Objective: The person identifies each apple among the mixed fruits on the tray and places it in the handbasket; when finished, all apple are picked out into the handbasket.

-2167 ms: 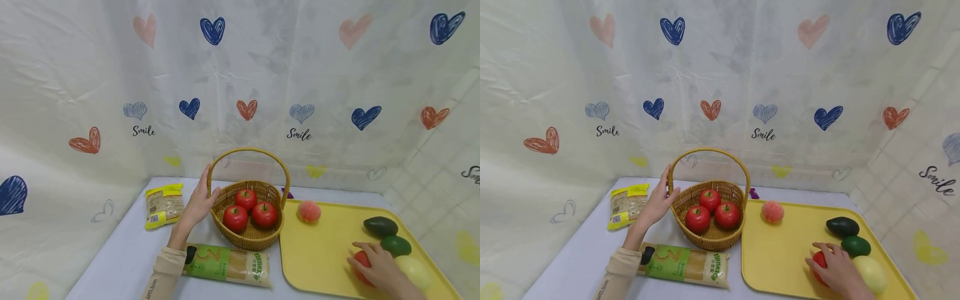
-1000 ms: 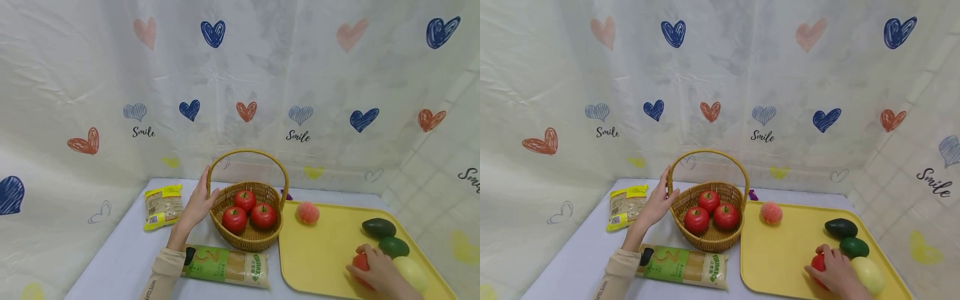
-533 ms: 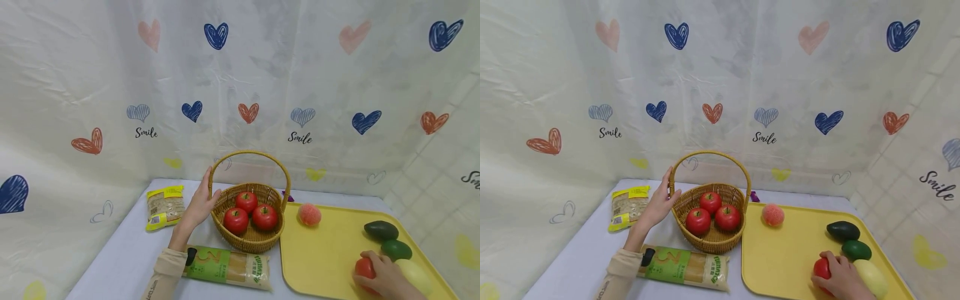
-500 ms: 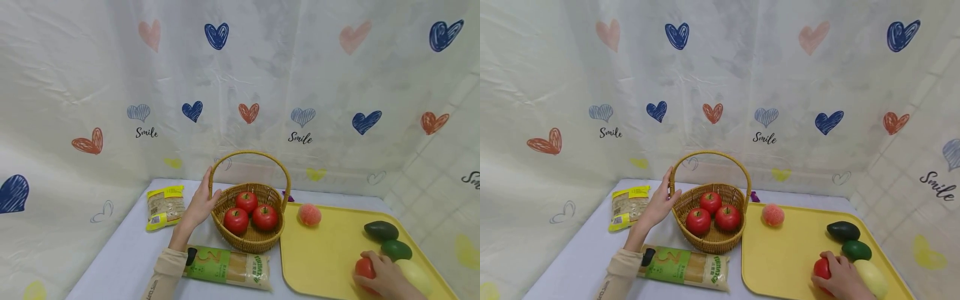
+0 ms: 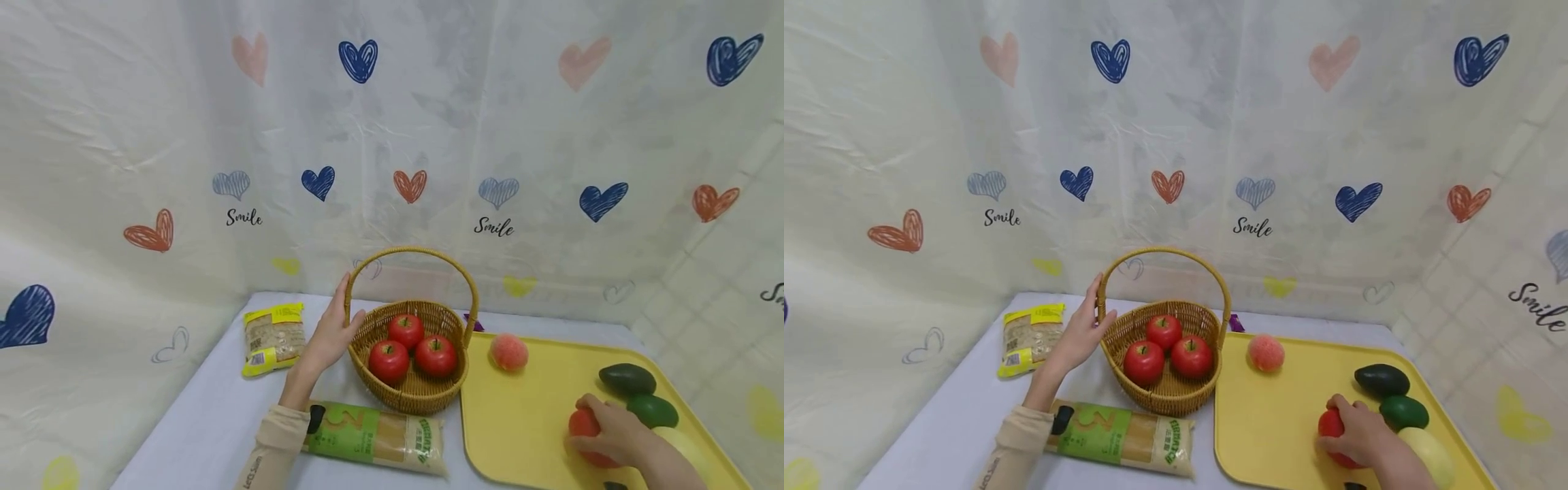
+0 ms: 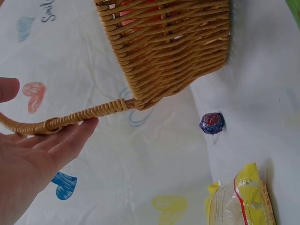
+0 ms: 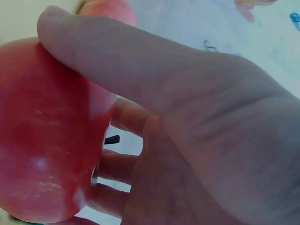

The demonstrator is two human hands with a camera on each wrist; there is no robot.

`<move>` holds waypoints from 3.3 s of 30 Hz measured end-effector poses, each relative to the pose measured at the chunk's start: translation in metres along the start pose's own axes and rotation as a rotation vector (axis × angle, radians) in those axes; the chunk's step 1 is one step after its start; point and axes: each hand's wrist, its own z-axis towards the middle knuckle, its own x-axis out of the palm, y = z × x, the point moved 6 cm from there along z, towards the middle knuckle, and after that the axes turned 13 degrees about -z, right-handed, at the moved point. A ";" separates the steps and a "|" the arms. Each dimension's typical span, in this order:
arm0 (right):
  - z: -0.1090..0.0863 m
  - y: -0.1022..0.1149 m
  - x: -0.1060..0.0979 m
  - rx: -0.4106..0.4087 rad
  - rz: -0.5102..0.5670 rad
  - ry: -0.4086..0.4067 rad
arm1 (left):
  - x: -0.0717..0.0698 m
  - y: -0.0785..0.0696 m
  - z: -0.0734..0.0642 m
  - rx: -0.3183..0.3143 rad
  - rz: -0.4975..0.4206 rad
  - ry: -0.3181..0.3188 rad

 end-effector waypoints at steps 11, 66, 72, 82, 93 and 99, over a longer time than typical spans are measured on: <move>0.004 0.034 -0.014 -0.041 0.084 0.088 | 0.004 0.002 0.002 0.006 0.024 -0.002; 0.055 0.197 -0.117 -0.444 0.099 -0.327 | 0.000 0.004 0.007 0.004 0.031 -0.012; 0.076 0.222 -0.107 -0.512 0.031 -0.291 | 0.001 0.005 0.007 0.002 0.028 -0.011; 0.098 0.237 -0.088 -0.539 -0.028 -0.268 | 0.000 0.006 -0.003 -0.022 0.039 -0.018; 0.117 0.238 -0.083 -0.525 -0.105 -0.182 | 0.002 0.005 0.002 0.006 0.039 -0.016; 0.129 0.240 -0.084 -0.508 -0.134 -0.140 | 0.000 0.003 0.003 0.007 0.040 -0.016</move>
